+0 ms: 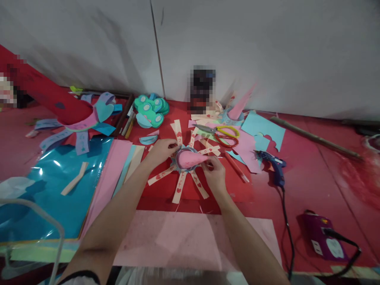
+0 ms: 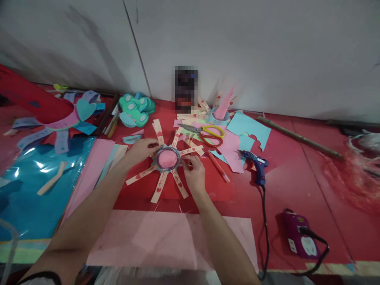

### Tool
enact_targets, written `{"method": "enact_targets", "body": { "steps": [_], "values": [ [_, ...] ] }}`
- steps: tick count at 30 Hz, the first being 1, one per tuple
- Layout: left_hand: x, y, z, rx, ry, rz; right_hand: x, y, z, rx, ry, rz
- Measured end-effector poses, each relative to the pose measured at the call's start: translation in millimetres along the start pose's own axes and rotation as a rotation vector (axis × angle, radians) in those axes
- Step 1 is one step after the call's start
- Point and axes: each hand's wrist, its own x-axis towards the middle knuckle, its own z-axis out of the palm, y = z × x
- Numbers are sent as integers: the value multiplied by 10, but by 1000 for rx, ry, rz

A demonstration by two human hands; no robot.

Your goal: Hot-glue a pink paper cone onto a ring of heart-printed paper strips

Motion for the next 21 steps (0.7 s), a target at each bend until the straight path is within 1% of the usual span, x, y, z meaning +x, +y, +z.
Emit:
{"method": "enact_targets", "body": {
  "steps": [4,8,10,15,17,19,21],
  "values": [
    [8,6,-11,11,52,-7,-8,2,3,24,29,-32],
    [31,-18,-11,84,122,70,-8,1,4,10,69,-13],
    [30,-30,-12,74,108,100,-5,11,8,13,71,-8],
    [-16,-13,-31,-90,-2,49,4,43,13,72,47,30],
    [-40,24,-54,-118,-13,50,8,32,6,43,63,39],
    [-68,87,-88,-98,25,74,13,4,-6,20,119,51],
    [-103,170,-128,-51,105,98,18,-33,-18,32,192,81]
  ]
}}
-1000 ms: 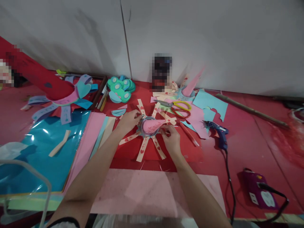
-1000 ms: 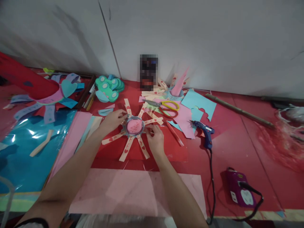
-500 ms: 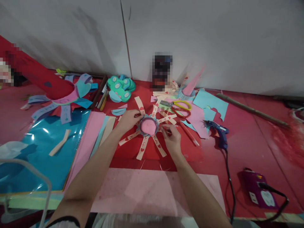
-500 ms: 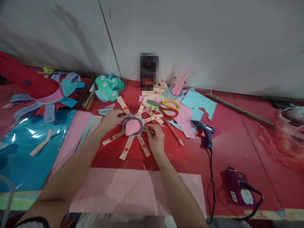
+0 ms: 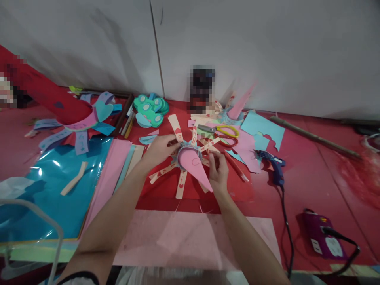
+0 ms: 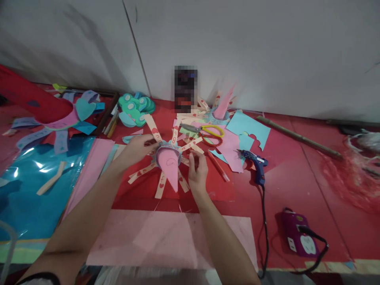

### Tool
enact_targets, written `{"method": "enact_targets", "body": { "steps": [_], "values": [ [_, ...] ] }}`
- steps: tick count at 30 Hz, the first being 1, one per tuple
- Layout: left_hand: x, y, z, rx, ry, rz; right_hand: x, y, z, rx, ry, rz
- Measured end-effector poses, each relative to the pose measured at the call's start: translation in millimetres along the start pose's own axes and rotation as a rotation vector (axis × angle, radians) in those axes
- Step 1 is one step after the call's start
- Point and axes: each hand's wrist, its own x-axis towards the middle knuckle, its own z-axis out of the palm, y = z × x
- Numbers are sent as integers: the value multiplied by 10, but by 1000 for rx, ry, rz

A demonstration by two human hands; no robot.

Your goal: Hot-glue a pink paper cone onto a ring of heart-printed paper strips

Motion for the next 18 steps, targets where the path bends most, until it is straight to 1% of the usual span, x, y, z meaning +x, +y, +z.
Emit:
{"method": "enact_targets", "body": {
  "steps": [4,6,7,10,12,15,18],
  "values": [
    [-73,172,-61,116,231,9,8,-67,-15,54,109,72],
    [-124,220,-73,121,338,54,12,-89,-20,50,147,82],
    [-151,232,-76,102,370,91,13,-97,-21,45,157,86],
    [-213,242,-78,21,392,184,10,-108,-21,63,143,84],
    [-225,237,-76,2,384,195,6,-101,-17,96,129,72],
    [-196,226,-63,15,428,148,4,-79,-10,129,114,86],
    [-154,224,-45,-27,498,55,6,-81,-9,122,104,96]
  ]
}}
